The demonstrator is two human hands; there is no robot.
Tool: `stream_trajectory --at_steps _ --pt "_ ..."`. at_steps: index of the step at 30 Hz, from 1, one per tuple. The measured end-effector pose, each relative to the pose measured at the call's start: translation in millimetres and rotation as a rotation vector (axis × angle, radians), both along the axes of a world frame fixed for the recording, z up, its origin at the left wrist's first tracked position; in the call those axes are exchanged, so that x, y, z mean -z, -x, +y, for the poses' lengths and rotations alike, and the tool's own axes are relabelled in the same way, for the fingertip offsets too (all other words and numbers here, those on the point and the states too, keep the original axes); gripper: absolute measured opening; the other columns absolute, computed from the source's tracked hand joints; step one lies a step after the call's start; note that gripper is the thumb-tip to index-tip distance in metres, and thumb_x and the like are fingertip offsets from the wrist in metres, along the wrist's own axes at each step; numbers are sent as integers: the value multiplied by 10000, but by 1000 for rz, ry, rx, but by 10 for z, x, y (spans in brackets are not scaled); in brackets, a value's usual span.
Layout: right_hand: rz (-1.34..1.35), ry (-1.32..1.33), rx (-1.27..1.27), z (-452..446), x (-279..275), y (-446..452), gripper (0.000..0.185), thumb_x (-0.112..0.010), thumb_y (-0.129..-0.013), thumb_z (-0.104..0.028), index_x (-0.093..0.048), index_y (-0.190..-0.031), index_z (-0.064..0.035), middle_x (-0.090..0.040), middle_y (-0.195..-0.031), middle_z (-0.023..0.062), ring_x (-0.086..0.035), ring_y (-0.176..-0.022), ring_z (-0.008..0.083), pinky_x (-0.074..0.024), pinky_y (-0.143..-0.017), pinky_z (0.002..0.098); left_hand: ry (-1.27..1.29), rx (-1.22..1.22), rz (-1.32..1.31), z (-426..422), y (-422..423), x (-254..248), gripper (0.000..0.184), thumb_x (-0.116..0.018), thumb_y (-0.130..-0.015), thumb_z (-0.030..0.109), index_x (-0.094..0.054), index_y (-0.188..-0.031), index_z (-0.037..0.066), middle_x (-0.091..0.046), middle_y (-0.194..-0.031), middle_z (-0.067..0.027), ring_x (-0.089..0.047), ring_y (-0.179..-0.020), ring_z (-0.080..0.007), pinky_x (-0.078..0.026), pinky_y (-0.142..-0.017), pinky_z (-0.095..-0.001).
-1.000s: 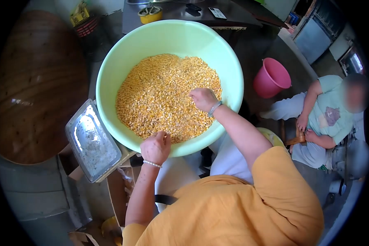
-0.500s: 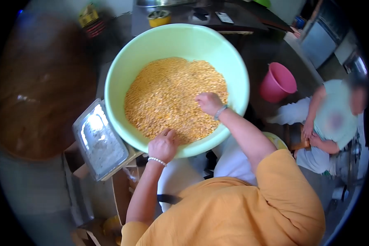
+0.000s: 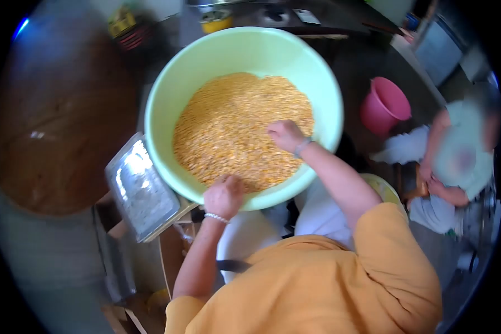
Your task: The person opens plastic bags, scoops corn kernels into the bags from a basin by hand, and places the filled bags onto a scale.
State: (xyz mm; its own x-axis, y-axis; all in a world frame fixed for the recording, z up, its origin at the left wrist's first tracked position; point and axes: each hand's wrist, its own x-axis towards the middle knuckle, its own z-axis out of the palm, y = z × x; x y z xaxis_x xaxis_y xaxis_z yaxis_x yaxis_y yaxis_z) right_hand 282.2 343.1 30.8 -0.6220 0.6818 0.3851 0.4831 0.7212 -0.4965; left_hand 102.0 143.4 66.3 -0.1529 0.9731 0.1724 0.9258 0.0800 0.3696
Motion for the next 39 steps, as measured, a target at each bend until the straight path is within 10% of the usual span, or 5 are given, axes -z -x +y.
stream_trajectory --at_steps 9,17,19,28,39 --pt "264 166 315 -449 -1090 -1707 116 -483 -669 -23 -553 -578 -32 -532 -538 133 -569 -518 228 -416 -485 324 -44 22 52 6 -38 77 105 -564 -801 195 -633 -750 136 -629 -715 -109 -602 -613 -303 -478 -546 -405" --pt "59 318 726 -1430 25 -3563 148 -478 -661 22 -522 -541 -54 -488 -488 77 -546 -504 173 -404 -446 311 -230 73 31 -3 -59 102 53 -598 -771 126 -612 -721 119 -588 -621 -110 -568 -534 -301 -442 -490 -400" --pt "431 935 969 -1542 154 -3507 142 -490 -778 0 -583 -679 -43 -550 -564 61 -560 -519 167 -449 -461 266 -247 63 67 1 -58 88 32 -611 -746 82 -609 -734 112 -585 -620 -99 -572 -541 -283 -444 -487 -380" --pt "600 1031 582 -637 -497 -1843 636 -584 -863 -305 -295 -1371 -54 -616 -967 85 -597 -842 160 -494 -607 286 -675 -559 -575 -204 335 225 500 -645 -741 28 -438 -1192 -35 -448 -1259 -181 -455 -1138 -301 -357 -976 -367" --pt "913 801 629 -211 -420 -1276 408 -636 -634 -20 -533 -1021 53 -610 -955 137 -597 -838 217 -476 -769 310 -312 -733 -1431 -172 470 294 368 -628 -775 52 -458 -1098 4 -561 -920 -80 -570 -748 -167 -482 -604 -266"
